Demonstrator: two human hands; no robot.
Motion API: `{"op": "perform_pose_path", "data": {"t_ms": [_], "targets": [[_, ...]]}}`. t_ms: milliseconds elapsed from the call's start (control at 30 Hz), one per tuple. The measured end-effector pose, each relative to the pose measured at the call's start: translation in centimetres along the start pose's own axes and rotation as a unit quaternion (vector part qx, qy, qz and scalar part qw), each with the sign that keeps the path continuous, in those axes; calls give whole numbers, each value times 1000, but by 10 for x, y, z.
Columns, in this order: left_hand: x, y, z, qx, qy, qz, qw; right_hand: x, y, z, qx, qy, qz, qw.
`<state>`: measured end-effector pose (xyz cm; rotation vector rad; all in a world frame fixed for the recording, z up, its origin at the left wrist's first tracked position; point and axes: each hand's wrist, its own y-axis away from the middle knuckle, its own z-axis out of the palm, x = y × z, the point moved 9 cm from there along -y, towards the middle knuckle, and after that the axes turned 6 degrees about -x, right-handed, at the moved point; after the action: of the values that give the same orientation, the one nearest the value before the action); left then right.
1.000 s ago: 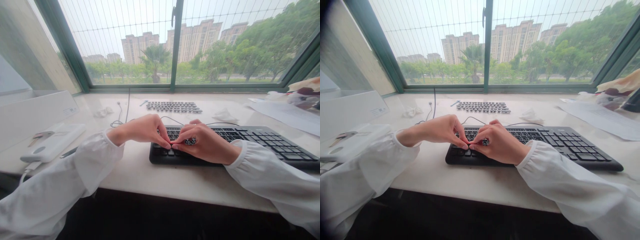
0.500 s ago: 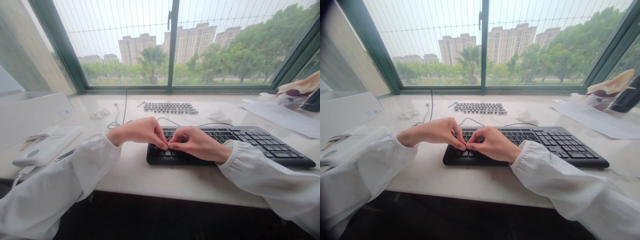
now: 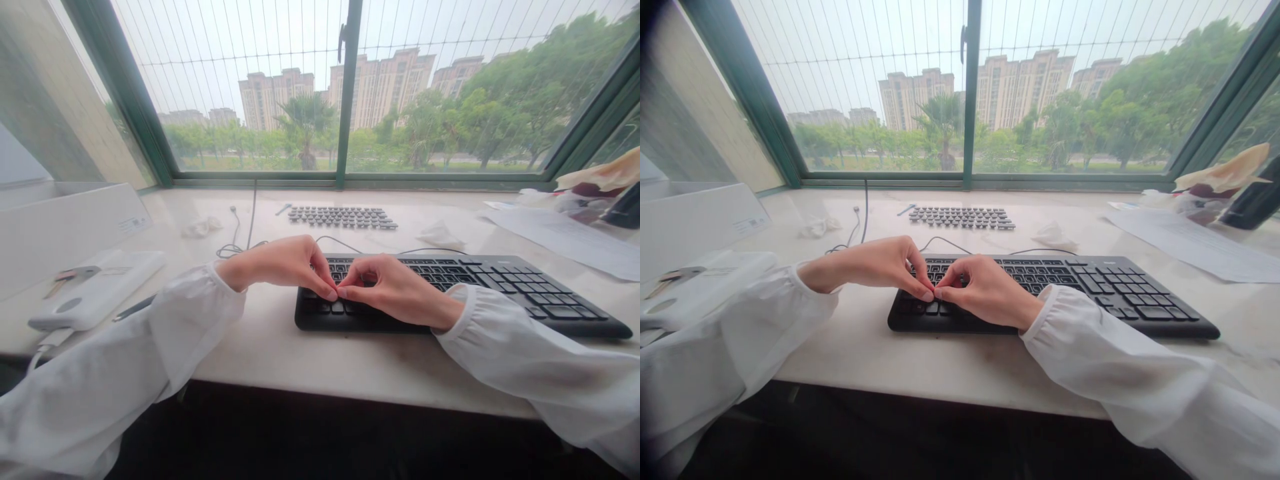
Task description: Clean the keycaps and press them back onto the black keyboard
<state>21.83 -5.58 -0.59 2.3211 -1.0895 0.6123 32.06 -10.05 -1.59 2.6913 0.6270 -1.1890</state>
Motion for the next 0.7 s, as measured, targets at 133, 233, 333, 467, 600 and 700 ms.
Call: {"op": "perform_pose_path", "data": {"t_ms": [133,233,333,467,600,700], "targets": [[-1,-1,0,-3,2,-3,1000,-2,0,0,-4,8,1,1000],[-3,-1,0,-7,10,-2,1000,-3,0,0,-7,9,1,1000],[-5,-2,1,-15,22,-4,1000,-3,0,0,-8,7,1,1000],[-7,-4,3,-22,34,-12,999,-3,0,1,-8,7,-1,1000],[-10,-6,4,-28,36,-18,999,-4,0,0,-3,10,-2,1000],[-11,-7,5,-33,46,-19,998,-4,-1,0,0,10,0,1000]]}}
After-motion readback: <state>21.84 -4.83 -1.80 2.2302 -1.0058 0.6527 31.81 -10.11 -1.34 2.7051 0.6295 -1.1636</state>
